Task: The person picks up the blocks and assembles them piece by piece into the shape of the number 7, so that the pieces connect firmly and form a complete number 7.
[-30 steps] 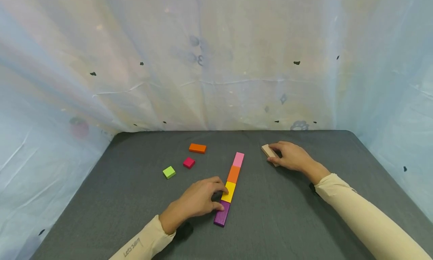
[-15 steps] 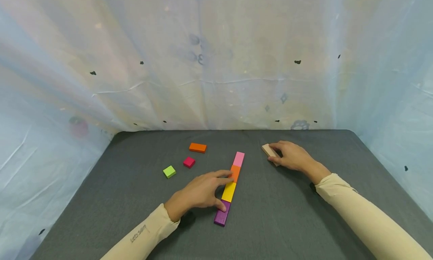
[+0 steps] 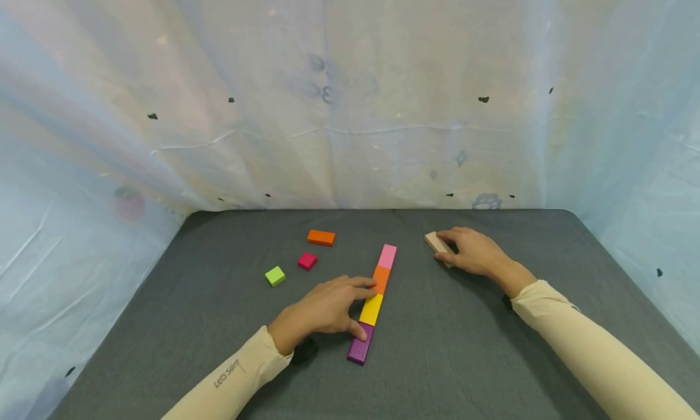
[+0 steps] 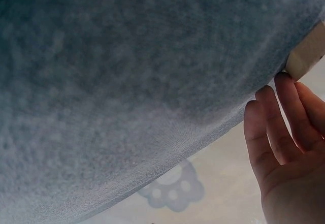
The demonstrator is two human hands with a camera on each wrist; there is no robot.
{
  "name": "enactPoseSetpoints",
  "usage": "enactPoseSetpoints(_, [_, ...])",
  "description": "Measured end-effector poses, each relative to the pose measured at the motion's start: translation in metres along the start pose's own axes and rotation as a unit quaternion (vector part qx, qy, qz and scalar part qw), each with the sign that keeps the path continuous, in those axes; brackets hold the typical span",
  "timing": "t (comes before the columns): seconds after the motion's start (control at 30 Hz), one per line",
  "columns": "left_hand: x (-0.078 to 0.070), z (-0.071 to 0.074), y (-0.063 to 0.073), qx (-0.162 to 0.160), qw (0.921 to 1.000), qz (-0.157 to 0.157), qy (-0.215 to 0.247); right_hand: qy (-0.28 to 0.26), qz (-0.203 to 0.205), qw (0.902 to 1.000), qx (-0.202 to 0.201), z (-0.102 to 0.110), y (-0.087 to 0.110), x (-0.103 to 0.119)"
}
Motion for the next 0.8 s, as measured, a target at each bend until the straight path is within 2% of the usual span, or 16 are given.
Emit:
enactPoseSetpoints(0.33, [0.0006, 0.0004, 0.0012, -0.013, 0.9999, -0.008, 0.003, 0.001, 0.000, 1.0000, 0.001, 0.0004, -0.0019, -0.0005])
enactPoseSetpoints(0.8, [0.0018, -0.0010, 0.0007, -0.008, 0.9999, -0.006, 0.005, 0.015, 0.006, 0.9999, 0.003, -0.0014, -0.0051, 0.0006])
Point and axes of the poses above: each hand's wrist, its own y-axis away from the middle knuckle, its own z-axis out of the back of the hand, x = y × z, the point moved 10 cm from there along -y, towards the middle knuckle, and after that the axes turned 5 degrees about z, right-handed, at the moved point
